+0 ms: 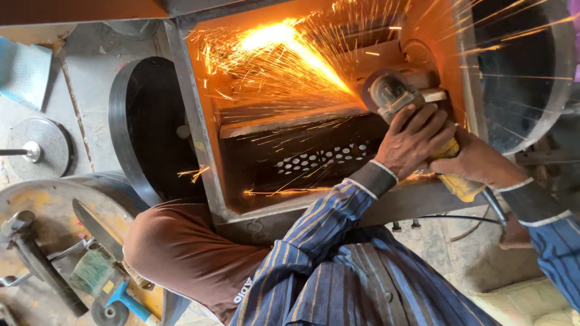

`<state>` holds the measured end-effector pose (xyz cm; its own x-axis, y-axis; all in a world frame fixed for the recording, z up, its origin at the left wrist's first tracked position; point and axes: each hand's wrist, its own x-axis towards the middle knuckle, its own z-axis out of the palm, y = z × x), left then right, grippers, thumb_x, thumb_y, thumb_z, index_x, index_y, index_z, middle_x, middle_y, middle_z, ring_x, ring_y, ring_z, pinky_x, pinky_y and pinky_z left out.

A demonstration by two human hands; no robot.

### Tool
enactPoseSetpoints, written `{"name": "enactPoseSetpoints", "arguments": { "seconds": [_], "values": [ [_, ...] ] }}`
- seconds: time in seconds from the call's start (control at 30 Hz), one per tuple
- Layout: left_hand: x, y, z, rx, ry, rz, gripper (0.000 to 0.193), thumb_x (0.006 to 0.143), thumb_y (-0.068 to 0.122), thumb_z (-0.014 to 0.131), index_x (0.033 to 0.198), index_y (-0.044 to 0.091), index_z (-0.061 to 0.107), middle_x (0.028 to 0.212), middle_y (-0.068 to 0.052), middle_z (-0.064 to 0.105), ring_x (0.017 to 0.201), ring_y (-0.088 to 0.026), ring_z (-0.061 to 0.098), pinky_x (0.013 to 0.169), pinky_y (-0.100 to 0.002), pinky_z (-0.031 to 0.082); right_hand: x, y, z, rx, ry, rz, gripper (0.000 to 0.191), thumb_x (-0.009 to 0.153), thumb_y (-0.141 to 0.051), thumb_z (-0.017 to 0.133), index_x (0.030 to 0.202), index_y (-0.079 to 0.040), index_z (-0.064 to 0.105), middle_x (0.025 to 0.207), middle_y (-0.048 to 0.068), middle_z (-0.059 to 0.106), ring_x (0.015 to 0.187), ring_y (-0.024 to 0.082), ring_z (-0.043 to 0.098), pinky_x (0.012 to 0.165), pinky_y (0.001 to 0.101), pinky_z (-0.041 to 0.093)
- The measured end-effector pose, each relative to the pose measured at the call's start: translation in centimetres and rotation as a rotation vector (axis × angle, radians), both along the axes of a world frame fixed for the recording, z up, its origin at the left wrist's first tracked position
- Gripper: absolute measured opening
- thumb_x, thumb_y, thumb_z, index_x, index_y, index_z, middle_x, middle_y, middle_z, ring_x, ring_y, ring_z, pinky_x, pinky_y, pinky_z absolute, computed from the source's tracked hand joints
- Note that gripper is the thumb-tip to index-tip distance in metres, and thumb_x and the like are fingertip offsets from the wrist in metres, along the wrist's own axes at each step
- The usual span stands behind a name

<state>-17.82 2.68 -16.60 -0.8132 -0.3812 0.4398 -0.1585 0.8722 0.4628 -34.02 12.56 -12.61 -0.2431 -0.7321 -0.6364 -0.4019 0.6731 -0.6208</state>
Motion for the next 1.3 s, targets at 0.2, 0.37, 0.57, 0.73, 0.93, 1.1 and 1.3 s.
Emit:
{"name": "enactPoseSetpoints", "arguments": {
  "seconds": [0.2,0.37,0.57,0.73,0.93,1.1,1.3],
  "values": [
    [0.4,0.2,-0.3,-0.008,0.011,0.01,0.058,0.08,0.025,0.07,0.135,0.018,0.055,0.147,-0.006,0.054,0.146,-0.027,0.044,0.128,-0.05,0.027,0.4,-0.1,0.3,-0.019,0.04,0.031,0.06,0.065,-0.012,0.08,0.12,0.0,0.058,0.095,0.013,0.071,0.082,0.022,0.067,0.07,0.0377,0.056],
    [0.0,-0.1,-0.6,-0.033,0.019,0.008,0.054,0.084,0.023,0.068,0.136,0.019,0.055,0.147,-0.005,0.054,0.147,-0.026,0.043,0.13,-0.049,0.026,0.3,0.0,0.2,0.031,-0.11,-0.118,0.056,0.066,-0.013,0.078,0.118,0.001,0.062,0.095,0.014,0.071,0.08,0.023,0.067,0.068,0.0395,0.056],
    [0.1,-0.3,-0.3,-0.01,-0.007,-0.01,0.057,0.078,0.025,0.069,0.132,0.019,0.057,0.144,-0.004,0.056,0.145,-0.026,0.045,0.129,-0.049,0.025,0.4,-0.1,0.0,-0.011,-0.061,-0.102,0.056,0.066,-0.014,0.079,0.118,0.0,0.061,0.096,0.013,0.071,0.08,0.022,0.068,0.069,0.0381,0.056],
    [0.4,-0.2,-0.5,-0.036,-0.017,0.036,0.052,0.084,0.023,0.07,0.134,0.021,0.056,0.145,-0.001,0.055,0.146,-0.023,0.045,0.13,-0.049,0.025,0.6,-0.3,-0.2,-0.008,0.02,-0.028,0.06,0.066,-0.015,0.08,0.12,0.0,0.059,0.095,0.014,0.072,0.08,0.023,0.068,0.069,0.0382,0.056],
    [0.6,0.1,-0.9,-0.033,-0.014,0.027,0.055,0.081,0.025,0.07,0.135,0.02,0.056,0.145,-0.004,0.055,0.146,-0.025,0.044,0.127,-0.05,0.025,0.3,-0.3,-0.8,0.003,0.04,0.028,0.057,0.064,-0.015,0.08,0.116,0.001,0.062,0.093,0.014,0.073,0.079,0.024,0.07,0.07,0.0385,0.057],
    [0.2,-0.3,-0.6,-0.029,-0.046,0.004,0.057,0.079,0.025,0.069,0.134,0.022,0.055,0.146,-0.003,0.054,0.147,-0.025,0.043,0.129,-0.049,0.025,0.0,-0.2,-0.9,-0.044,0.054,0.032,0.055,0.066,-0.015,0.08,0.114,0.002,0.063,0.093,0.015,0.073,0.08,0.023,0.068,0.07,0.038,0.056],
    [0.2,-1.0,-0.4,-0.017,-0.008,-0.025,0.055,0.082,0.023,0.068,0.135,0.02,0.054,0.146,-0.005,0.053,0.146,-0.027,0.043,0.129,-0.051,0.025,0.5,-0.6,-0.4,-0.019,-0.058,-0.071,0.064,0.066,-0.015,0.079,0.123,-0.001,0.056,0.1,0.013,0.07,0.084,0.022,0.068,0.072,0.0378,0.056]
  ]
}}
